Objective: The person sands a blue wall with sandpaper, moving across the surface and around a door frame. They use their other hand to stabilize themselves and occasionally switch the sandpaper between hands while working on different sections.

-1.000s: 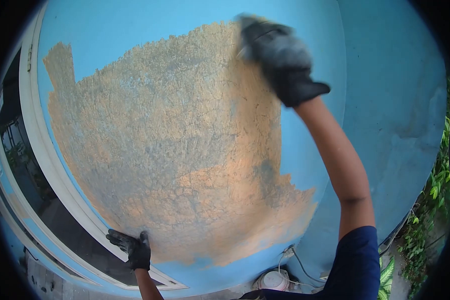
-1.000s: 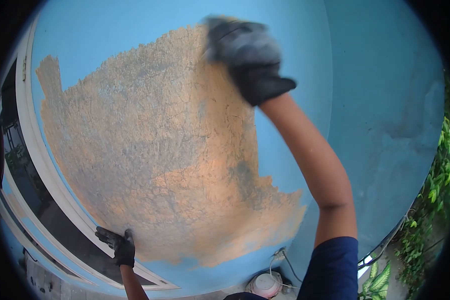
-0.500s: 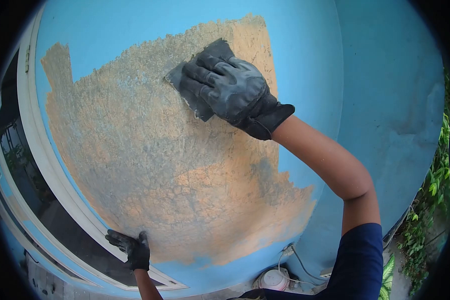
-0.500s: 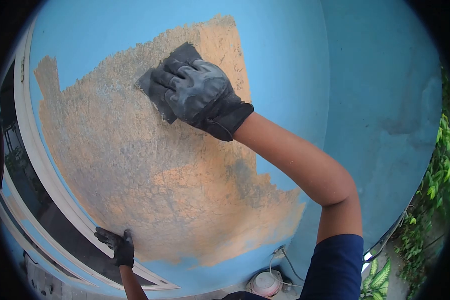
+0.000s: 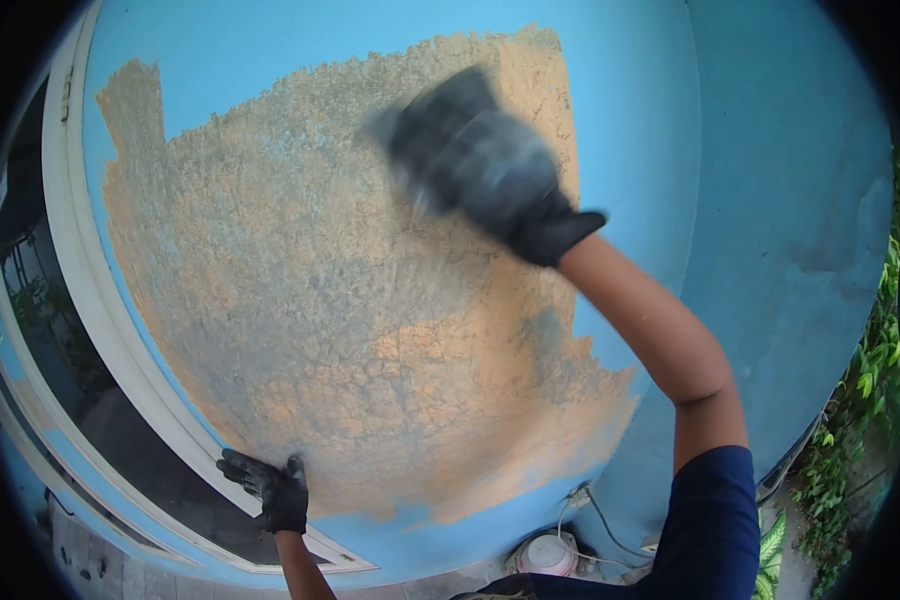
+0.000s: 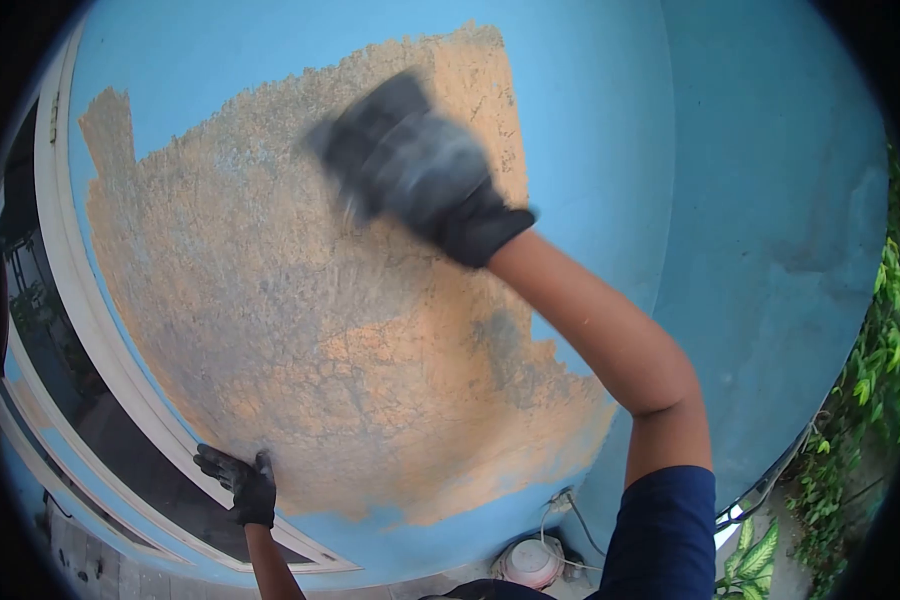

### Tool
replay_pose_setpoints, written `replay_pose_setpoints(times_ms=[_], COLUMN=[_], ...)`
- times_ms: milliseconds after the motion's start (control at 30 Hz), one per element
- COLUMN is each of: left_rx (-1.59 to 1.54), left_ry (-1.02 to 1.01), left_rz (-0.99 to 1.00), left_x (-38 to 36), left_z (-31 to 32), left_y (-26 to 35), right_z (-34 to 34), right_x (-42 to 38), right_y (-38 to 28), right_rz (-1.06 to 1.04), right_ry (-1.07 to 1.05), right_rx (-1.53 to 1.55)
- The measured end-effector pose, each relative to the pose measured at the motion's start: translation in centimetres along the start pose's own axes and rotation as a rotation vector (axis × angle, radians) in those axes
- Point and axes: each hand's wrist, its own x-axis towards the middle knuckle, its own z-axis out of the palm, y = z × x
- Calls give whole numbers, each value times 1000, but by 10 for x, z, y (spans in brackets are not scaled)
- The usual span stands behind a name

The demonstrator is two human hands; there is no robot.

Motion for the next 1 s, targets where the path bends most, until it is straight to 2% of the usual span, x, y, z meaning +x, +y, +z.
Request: replay_pose_setpoints(times_ms=[33, 67, 100, 133, 200, 233, 300, 333, 400, 467, 500, 533, 567, 600, 667, 700, 733, 767, 800, 867, 933, 1000], left_rx=[-2, -3, -5, -13, -28, -27, -26, -20, -7, 9, 66, 64, 66, 70, 73, 54, 35, 37, 46, 57, 88, 108], left_ry=[-25, -37, -50, -39, -29, 5, 31, 24, 18, -112, -122, -118, -158, -201, -186, -176, -169, -176, -178, -178, -225, -236], left_rz=[-11, -19, -27, -5, 10, 28, 45, 41, 46, -29, -33, -32, -40, -46, -28, -33, -38, -32, -26, -7, -27, -20], left_x=[0, 0, 0, -1, -4, -5, -7, -6, -6, -4, -3, -1, -2, -2, 0, -1, -2, -3, -4, -1, 1, 2], left_z=[0, -1, -3, -4, -5, -5, -6, -8, -15, -19, -15, -17, -20, -24, -18, -20, -21, -20, -18, -19, -23, -21], left_y=[-1, -2, -2, -2, 3, 6, 13, 15, 14, 13, 7, 8, 9, 8, 1, 4, 5, 4, 0, -5, -8, -18], right_z=[-10, -32, -45, -45, -35, -33, -23, -7, -22, -8, -32, -37, -45, -35, -23, -14, 0, 0, 10, 24, 2, -15], right_x=[-3, 9, 18, 21, 12, 22, 30, 9, 12, -11, 5, -1, -5, -11, 8, 18, 34, 52, 45, 45, 38, 33], right_y=[22, 35, 45, 59, 60, 36, -20, -38, -52, -18, -1, 20, 32, 54, 35, 18, -9, -46, -66, -83, -66, -23], right_rz=[145, 321, 424, 298, 309, 370, 276, 160, 69, 142, 153, 267, 450, 313, 354, 501, 531, 327, 141, 476, 132, 407], right_ry=[-173, -426, -162, 9, 14, -162, -338, -116, -314, -154, -241, -155, -163, 60, 112, -136, -277, -128, -42, -62, -94, -219], right_rx=[134, -75, 56, -73, -122, -143, -157, -11, -8, -81, -250, -171, -123, -150, -129, -132, -92, -279, -223, 526, -121, -109])
